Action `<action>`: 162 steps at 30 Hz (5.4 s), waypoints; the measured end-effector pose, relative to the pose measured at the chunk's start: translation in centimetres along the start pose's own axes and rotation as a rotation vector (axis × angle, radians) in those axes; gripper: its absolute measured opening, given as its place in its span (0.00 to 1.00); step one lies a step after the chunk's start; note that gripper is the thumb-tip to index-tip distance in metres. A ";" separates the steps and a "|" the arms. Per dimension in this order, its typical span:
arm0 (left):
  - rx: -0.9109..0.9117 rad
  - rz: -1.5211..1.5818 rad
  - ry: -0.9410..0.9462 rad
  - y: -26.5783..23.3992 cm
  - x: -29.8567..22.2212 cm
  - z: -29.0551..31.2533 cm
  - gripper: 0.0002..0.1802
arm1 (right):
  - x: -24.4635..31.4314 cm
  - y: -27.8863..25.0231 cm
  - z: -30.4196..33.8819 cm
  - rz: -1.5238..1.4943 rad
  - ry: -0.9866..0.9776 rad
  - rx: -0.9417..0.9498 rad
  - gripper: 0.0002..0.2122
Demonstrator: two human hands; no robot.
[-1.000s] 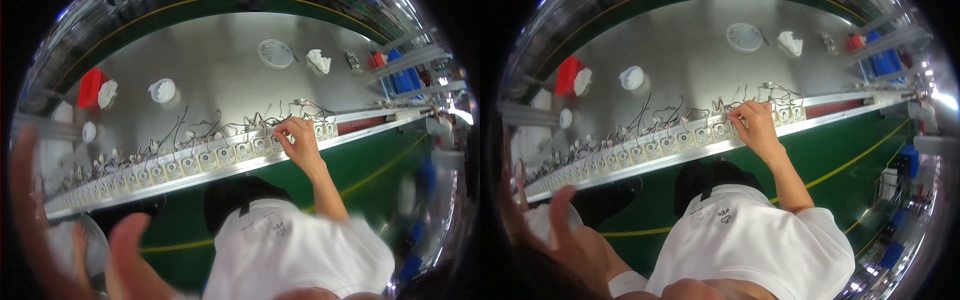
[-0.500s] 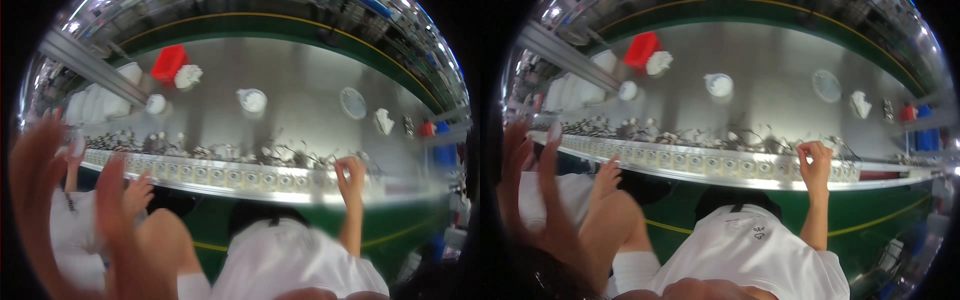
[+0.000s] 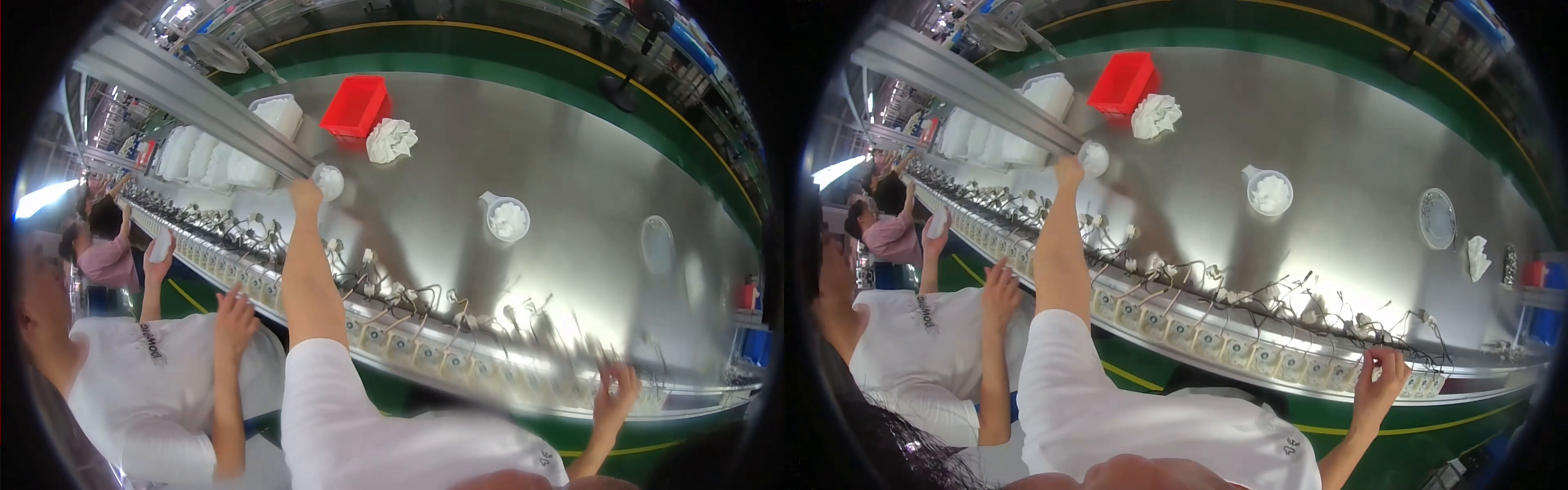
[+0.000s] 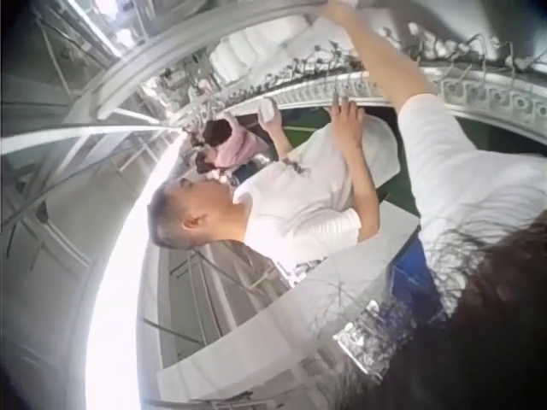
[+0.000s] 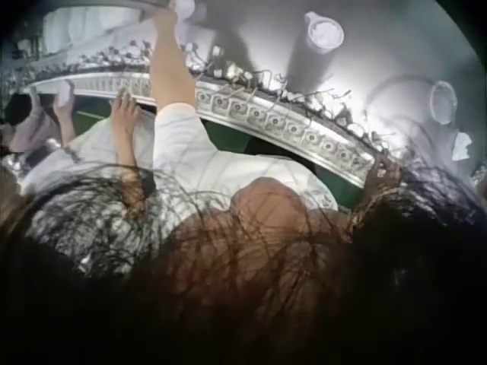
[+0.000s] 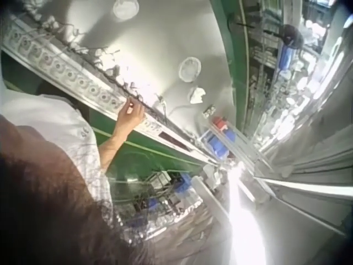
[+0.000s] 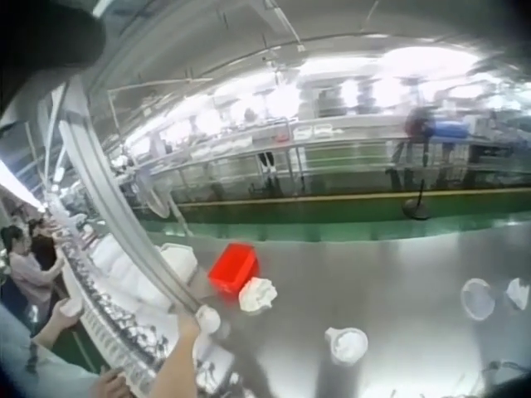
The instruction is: The person assembles small electric fans by hand, placing circular plastic components into fan housings on a production line.
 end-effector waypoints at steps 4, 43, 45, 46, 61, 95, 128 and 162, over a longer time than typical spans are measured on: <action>0.353 0.444 -0.480 6.4 7.9 -1.1 0.18 | -0.7 0.9 -0.1 -0.061 0.098 0.060 0.04; 1.848 2.072 -0.368 -28.0 -19.5 39.2 0.30 | 10.3 11.1 -1.4 -1.365 0.222 0.556 0.30; 1.750 2.059 -0.428 -27.5 -19.1 39.8 0.29 | 10.4 11.9 -0.7 -1.280 0.153 0.581 0.33; 1.796 2.108 -0.441 -27.7 -18.9 40.0 0.27 | 10.2 11.8 -0.7 -1.191 0.105 0.513 0.34; 1.598 2.117 -0.382 -26.5 -15.0 36.0 0.21 | 17.1 2.5 -1.4 -0.290 -0.625 -0.005 0.07; 1.573 2.195 -0.679 -25.0 -14.4 35.3 0.16 | 7.6 7.4 7.2 -0.243 -0.194 -0.255 0.08; 1.647 1.993 -0.411 -25.6 -15.9 37.9 0.20 | 16.2 3.1 3.0 -0.255 -0.381 -0.077 0.05; 1.612 2.048 -0.457 -26.6 -14.8 37.2 0.21 | 5.2 6.6 9.4 -0.102 -0.124 -0.377 0.12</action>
Point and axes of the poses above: each hand's wrist, its own z-axis away from the middle knuckle, its own y-axis out of the palm, x = y × z, the point moved 6 cm from there along -z, towards the middle knuckle, and after that the axes turned 14 degrees about -y, right-handed, at the moved point
